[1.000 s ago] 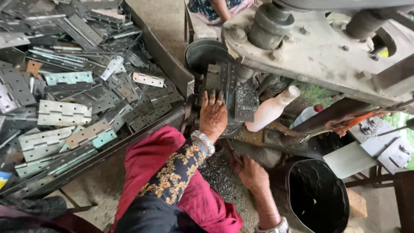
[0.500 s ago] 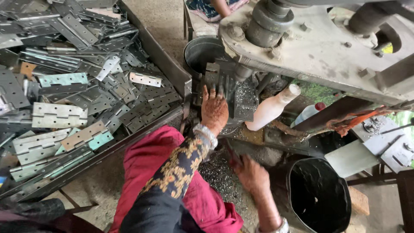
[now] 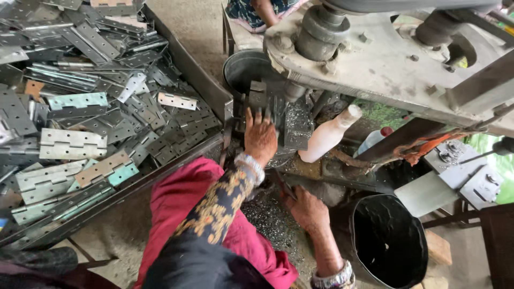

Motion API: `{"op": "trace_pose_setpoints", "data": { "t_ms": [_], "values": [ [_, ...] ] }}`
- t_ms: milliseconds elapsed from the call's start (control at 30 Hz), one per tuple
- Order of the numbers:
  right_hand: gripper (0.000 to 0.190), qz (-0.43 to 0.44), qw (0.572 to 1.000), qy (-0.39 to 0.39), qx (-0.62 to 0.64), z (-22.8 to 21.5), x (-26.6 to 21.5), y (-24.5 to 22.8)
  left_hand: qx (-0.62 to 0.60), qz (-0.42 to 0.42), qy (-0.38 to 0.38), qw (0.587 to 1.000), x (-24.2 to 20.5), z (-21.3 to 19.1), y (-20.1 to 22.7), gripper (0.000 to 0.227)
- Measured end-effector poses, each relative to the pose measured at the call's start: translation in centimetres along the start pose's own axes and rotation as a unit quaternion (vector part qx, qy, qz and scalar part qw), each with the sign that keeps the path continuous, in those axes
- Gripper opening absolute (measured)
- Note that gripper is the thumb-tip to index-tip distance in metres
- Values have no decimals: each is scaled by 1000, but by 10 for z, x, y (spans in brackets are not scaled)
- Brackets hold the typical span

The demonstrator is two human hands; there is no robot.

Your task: The person repeatedly picks up metal hinge pieces from a bin, places them under a drill press, and operates the machine to drill holes. After each cycle, the person removes the processed piece and places it into a collection bin. The task is performed continuously throughout the clip.

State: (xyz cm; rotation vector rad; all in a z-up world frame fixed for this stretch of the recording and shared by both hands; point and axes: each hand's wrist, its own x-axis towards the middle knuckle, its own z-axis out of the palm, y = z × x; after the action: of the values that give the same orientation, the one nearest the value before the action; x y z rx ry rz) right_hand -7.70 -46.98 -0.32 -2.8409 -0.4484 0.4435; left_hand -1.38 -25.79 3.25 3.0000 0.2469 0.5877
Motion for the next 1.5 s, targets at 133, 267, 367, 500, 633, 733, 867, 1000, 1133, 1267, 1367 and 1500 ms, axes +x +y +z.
{"op": "trace_pose_setpoints", "data": {
  "t_ms": [133, 267, 367, 500, 633, 733, 867, 1000, 1133, 1267, 1367, 1500],
  "values": [
    [51, -76, 996, 39, -25, -7, 16, -3, -13, 71, 120, 990, -53, 0, -10, 65],
    [52, -88, 994, 58, -23, 0, 12, 0, -102, 113, 11, 988, -74, 3, -26, 25],
    [50, -59, 996, 55, -37, -5, 8, -6, -169, 110, 131, 971, -42, 0, -18, 25],
    [52, -47, 997, 65, -9, -17, -4, -16, 56, 44, 148, 986, 4, -2, 20, 18],
    [62, -53, 998, 26, -24, -19, -14, -15, -145, -32, 28, 989, -10, 0, 21, 23],
    [66, -55, 998, 18, -17, -13, -7, -8, -90, 36, 76, 992, -38, 2, 0, 38],
    [56, -71, 996, 45, -27, 0, 5, -6, -35, 69, 85, 993, -51, -4, -13, 47],
    [55, -92, 996, 15, -3, -6, 0, -6, 72, 35, -28, 996, -40, -15, 5, 34],
    [65, -11, 993, -85, 76, -20, 1, -11, 53, 23, -24, 998, -26, -16, 10, 48],
    [63, -49, 997, -43, 46, -13, -4, -10, 28, 37, 35, 998, -31, 6, 3, 49],
    [61, -55, 998, -16, 25, -10, 1, -9, 55, 34, -9, 998, -10, 13, -1, 44],
    [56, -40, 999, -6, 26, 3, -1, 1, 79, 24, -19, 996, -2, 10, 3, 41]
  ]
}}
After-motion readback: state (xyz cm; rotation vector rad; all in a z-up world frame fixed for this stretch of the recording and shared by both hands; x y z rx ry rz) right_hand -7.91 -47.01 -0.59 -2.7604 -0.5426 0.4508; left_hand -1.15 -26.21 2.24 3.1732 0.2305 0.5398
